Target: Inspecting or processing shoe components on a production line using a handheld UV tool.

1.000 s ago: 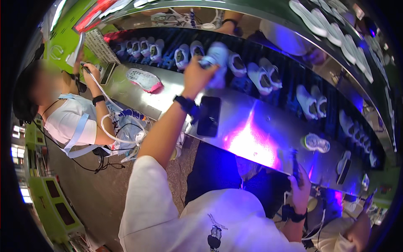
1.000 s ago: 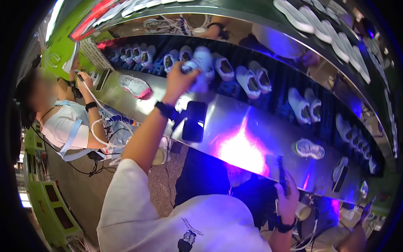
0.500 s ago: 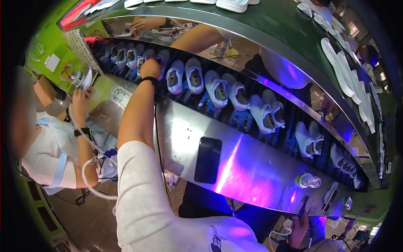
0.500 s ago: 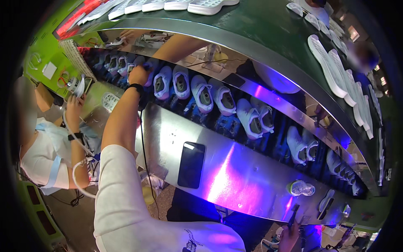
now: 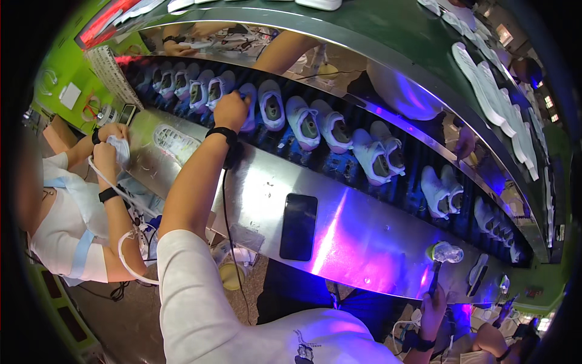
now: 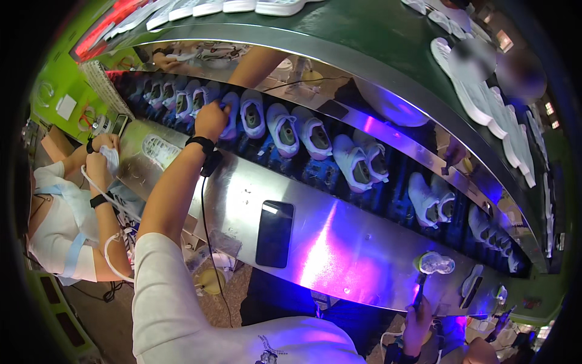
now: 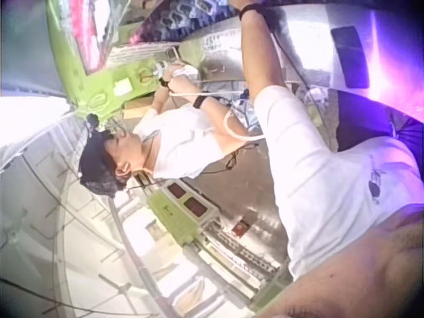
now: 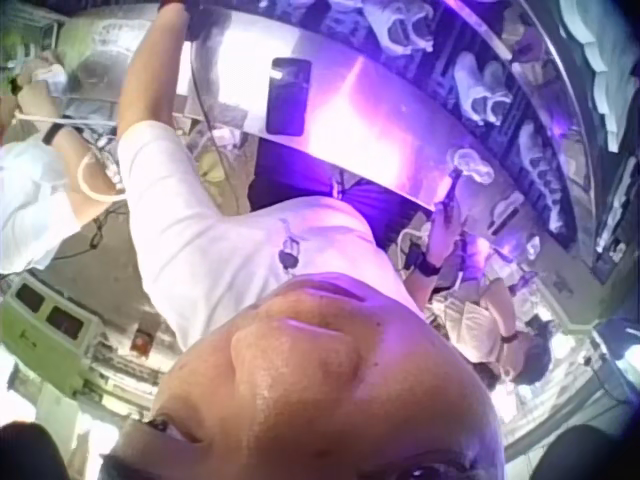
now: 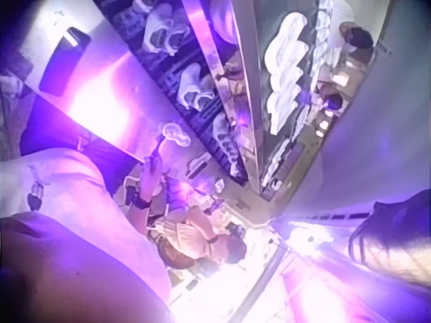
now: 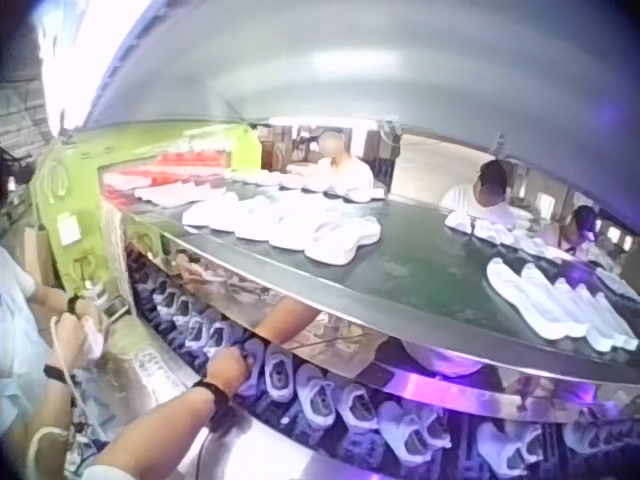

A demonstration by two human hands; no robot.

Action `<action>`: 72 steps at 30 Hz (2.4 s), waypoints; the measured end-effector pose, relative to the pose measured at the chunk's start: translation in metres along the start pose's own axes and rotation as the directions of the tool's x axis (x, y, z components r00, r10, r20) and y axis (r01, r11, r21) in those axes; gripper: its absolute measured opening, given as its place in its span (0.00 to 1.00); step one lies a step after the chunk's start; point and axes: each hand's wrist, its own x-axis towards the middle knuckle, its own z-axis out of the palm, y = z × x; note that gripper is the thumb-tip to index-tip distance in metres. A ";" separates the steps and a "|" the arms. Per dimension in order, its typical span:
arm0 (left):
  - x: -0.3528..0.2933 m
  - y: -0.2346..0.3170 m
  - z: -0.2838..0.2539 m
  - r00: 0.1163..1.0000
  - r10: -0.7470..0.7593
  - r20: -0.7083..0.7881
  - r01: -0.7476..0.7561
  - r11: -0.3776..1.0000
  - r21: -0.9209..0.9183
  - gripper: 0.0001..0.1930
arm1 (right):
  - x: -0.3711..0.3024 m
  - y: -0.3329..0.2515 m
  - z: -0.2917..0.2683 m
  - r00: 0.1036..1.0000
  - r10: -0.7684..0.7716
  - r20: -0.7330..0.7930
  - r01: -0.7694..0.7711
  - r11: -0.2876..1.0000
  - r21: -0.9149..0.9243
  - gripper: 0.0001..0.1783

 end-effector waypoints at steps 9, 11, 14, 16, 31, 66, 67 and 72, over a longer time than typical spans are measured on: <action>0.043 -0.005 0.026 0.996 -0.071 -0.057 0.077 0.990 0.118 0.25 | -0.029 0.018 -0.041 0.996 0.028 -0.087 -0.035 0.996 -0.078 0.26; 0.049 0.001 0.026 0.998 -0.063 -0.009 0.064 0.991 0.118 0.26 | -0.034 0.038 -0.051 0.989 0.013 -0.146 -0.018 0.999 -0.028 0.26; 0.049 0.020 0.030 0.987 -0.133 -0.090 0.148 0.972 0.181 0.24 | -0.034 0.053 -0.064 0.984 0.006 -0.179 -0.005 1.000 0.008 0.26; 0.052 0.014 0.056 0.885 0.305 -0.351 -0.173 0.917 0.360 0.22 | -0.033 0.053 -0.068 0.989 0.001 -0.145 -0.002 1.000 -0.004 0.27; -0.147 0.118 -0.040 0.940 -0.124 -0.317 -0.069 0.842 -0.535 0.27 | -0.057 0.056 -0.061 0.996 0.003 -0.084 0.024 0.946 0.323 0.20; -0.462 0.298 -0.132 0.036 0.934 -0.354 -0.936 -0.093 -0.339 0.17 | -0.075 0.000 -0.113 0.837 -0.421 0.350 0.328 0.897 0.296 0.21; -0.462 0.298 -0.131 0.036 0.935 -0.352 -0.934 -0.094 -0.345 0.17 | -0.076 0.002 -0.115 0.840 -0.415 0.350 0.321 0.900 0.295 0.21; -0.467 0.301 -0.123 0.056 0.957 -0.285 -0.916 -0.065 -0.396 0.17 | -0.060 -0.007 -0.114 0.892 -0.264 0.367 0.167 0.946 0.277 0.20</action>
